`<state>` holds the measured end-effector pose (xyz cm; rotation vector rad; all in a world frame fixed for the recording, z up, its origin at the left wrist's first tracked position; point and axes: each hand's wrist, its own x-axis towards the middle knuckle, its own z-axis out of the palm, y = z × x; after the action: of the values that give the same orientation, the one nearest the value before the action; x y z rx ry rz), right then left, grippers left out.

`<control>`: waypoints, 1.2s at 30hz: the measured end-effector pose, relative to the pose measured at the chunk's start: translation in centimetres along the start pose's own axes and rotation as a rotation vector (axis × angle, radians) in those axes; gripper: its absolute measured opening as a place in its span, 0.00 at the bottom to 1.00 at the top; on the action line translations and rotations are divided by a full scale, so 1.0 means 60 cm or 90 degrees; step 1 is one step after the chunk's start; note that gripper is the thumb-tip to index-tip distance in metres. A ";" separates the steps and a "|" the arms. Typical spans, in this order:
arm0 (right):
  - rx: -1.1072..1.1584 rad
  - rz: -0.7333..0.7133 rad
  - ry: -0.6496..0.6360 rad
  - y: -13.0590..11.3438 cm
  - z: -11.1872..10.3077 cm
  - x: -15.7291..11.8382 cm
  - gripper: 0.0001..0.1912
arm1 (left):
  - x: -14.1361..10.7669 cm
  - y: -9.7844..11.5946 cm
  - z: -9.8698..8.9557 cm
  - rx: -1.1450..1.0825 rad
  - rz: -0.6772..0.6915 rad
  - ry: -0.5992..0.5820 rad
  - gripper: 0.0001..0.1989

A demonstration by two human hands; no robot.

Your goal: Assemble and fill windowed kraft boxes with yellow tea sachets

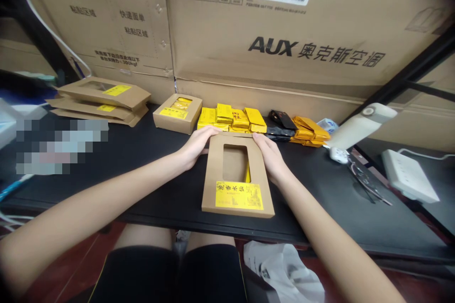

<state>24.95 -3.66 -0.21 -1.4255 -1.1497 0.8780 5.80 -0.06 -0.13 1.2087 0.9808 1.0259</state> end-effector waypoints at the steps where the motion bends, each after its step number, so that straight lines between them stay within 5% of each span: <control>1: 0.002 0.002 -0.001 0.000 0.000 0.000 0.15 | 0.001 0.000 0.000 0.001 -0.004 -0.008 0.08; 26: 0.005 0.016 0.011 -0.007 0.002 -0.001 0.11 | 0.001 -0.004 0.000 0.005 -0.015 -0.008 0.09; 36: 0.055 0.088 -0.029 -0.007 0.000 0.000 0.10 | 0.002 -0.006 -0.002 0.004 -0.010 -0.014 0.07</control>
<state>24.89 -3.66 0.21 -1.4340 -1.0429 1.0495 5.74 0.03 -0.53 1.2130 0.9765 0.9955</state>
